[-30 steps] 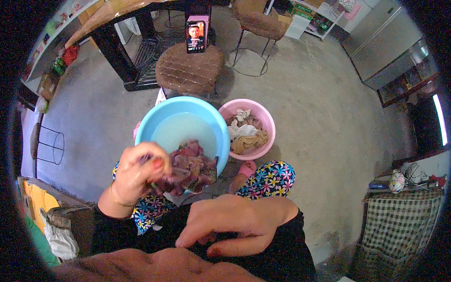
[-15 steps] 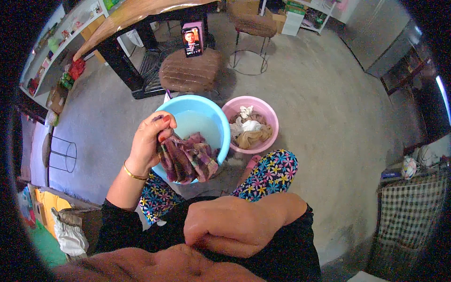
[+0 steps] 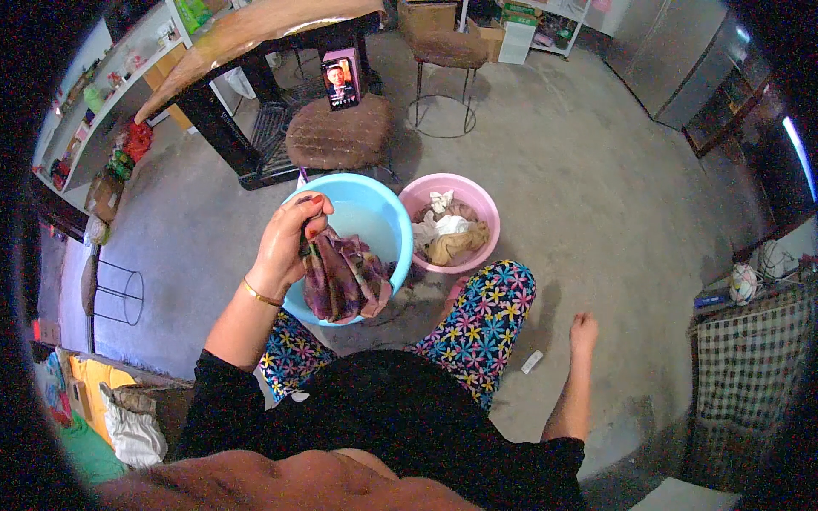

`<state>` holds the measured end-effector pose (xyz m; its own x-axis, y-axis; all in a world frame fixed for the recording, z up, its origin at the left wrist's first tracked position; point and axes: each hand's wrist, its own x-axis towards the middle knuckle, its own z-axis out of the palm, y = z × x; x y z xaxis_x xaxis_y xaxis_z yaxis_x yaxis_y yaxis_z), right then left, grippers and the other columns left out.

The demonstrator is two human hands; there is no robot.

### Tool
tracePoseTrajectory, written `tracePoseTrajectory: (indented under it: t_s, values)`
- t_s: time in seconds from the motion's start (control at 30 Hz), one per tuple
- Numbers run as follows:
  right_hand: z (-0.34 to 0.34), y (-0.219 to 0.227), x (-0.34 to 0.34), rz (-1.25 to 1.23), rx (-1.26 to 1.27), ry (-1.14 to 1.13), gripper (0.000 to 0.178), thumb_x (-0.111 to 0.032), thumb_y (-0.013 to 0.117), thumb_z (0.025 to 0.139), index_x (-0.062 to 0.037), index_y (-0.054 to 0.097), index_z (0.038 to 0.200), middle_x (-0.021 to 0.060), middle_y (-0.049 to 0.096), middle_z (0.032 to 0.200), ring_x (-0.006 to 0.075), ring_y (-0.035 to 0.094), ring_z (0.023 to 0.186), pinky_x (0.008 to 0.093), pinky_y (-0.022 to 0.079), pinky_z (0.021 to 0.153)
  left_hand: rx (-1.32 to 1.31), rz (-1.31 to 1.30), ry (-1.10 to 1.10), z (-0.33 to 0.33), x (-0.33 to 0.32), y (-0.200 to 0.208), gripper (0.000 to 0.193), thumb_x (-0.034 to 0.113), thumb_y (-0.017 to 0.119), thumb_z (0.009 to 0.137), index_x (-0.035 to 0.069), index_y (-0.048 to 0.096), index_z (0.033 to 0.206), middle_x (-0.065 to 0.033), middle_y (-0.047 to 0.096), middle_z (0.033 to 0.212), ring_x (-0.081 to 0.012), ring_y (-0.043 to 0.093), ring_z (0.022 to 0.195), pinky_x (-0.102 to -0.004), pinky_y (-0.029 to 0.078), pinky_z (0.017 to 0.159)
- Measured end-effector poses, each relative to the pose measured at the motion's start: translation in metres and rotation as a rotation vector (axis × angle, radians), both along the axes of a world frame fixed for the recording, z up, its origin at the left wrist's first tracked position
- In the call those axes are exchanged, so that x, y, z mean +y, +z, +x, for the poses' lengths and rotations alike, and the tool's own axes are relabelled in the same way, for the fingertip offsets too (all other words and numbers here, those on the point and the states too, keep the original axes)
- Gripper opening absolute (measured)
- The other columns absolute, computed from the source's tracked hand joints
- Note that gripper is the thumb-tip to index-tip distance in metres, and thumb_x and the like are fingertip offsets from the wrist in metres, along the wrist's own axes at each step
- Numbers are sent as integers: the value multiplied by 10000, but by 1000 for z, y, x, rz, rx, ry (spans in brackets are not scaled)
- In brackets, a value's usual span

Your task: The person hand-washes clothes in a basin of water, wrings them out, pours laundry detergent powder from a bag into the water, and washes another garment before wringing it out.

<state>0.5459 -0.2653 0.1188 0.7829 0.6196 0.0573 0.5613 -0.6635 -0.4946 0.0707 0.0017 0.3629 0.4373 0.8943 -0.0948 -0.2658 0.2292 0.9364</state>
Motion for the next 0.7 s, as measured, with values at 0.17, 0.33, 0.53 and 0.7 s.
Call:
tracePoseTrajectory:
  t_s: [0.17, 0.33, 0.53, 0.7]
  values:
    - [-12, -77, -40, -531, 187, -36, 244, -149, 506, 712, 33, 609, 837, 241, 605, 848, 385, 583, 834, 418, 453, 760, -3, 19, 20, -6, -1, -4, 154, 162, 480, 841, 21, 530, 803, 37, 388, 591, -33, 326, 533, -173, 247, 482]
    - [-31, -62, -17, -620, 152, -99, 351, -121, 531, 666, 43, 581, 973, 248, 583, 971, 378, 554, 951, 401, 437, 837, -33, -34, 20, -8, -5, -2, 155, 170, 488, 838, 27, 538, 805, 35, 405, 596, -38, 338, 529, -167, 257, 487]
    - [-36, 31, 104, 334, -87, 217, 457, -54, 560, 704, -28, 451, 1147, 164, 548, 992, 266, 552, 913, 340, 442, 794, -46, -21, -32, -6, -6, 2, 160, 179, 495, 836, 33, 556, 818, 19, 458, 616, -48, 374, 548, -175, 291, 513]
    - [-215, 173, 211, 688, 461, 1055, 475, 14, 563, 749, -32, 399, 1192, 112, 516, 1071, 197, 518, 974, 317, 426, 870, -48, 2, 17, -9, -11, -1, 143, 146, 495, 839, 24, 570, 831, 5, 471, 610, -54, 409, 554, -175, 316, 512]
